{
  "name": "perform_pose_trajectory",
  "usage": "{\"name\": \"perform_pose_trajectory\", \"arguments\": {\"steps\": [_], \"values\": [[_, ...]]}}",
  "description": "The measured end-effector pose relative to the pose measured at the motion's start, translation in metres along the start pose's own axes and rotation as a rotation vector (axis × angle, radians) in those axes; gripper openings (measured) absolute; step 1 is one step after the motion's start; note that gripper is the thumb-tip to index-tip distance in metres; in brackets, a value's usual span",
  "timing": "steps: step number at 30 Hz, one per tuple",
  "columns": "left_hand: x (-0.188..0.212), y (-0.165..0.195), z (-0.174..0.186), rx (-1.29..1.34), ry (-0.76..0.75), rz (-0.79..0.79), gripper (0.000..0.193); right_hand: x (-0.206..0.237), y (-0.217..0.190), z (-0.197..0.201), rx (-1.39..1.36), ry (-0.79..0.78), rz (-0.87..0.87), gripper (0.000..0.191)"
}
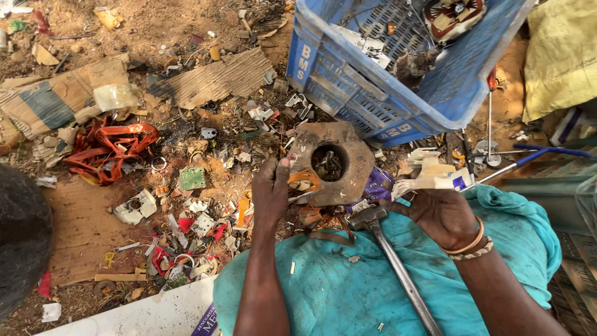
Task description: The person sits on the ground and hammers coils of copper wire on a stone anvil to flatten them, then tears apart the flattened wire pieces by hand and drops them into a white sack. They repeat the hammering and tearing cycle, occasionally picking wire pieces from the ground and the sack.
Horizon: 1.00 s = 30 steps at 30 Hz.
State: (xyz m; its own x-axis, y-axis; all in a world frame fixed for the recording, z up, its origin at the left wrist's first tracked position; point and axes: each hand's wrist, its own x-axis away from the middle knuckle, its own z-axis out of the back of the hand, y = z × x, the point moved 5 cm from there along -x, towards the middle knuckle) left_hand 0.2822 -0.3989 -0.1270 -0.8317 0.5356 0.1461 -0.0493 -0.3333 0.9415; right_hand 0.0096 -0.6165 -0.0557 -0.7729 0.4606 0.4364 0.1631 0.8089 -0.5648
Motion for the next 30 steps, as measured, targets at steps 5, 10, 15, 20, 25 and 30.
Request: {"name": "perform_pose_trajectory", "arguments": {"steps": [5,10,15,20,25,30], "values": [[0.011,0.025,0.004,0.117,-0.057,-0.127,0.033,0.045,-0.019,0.012,1.126,0.053,-0.266,0.037],[0.022,0.045,0.000,0.085,-0.238,-0.142,0.051,0.075,-0.152,-0.008,1.275,0.099,-0.087,0.037],[0.028,0.048,0.009,-0.150,-0.228,-0.198,0.071,0.101,-0.244,-0.021,1.210,0.431,0.452,0.048],[0.029,0.028,0.024,-0.017,-0.134,0.123,0.067,0.072,-0.120,-0.013,1.472,0.121,0.108,0.040],[0.031,0.027,0.041,-0.364,-0.045,0.113,0.036,0.026,0.012,-0.026,1.457,0.111,0.163,0.033],[0.024,0.010,0.066,-0.082,0.167,0.194,0.024,-0.001,0.070,-0.080,1.416,0.090,0.338,0.031]]}}
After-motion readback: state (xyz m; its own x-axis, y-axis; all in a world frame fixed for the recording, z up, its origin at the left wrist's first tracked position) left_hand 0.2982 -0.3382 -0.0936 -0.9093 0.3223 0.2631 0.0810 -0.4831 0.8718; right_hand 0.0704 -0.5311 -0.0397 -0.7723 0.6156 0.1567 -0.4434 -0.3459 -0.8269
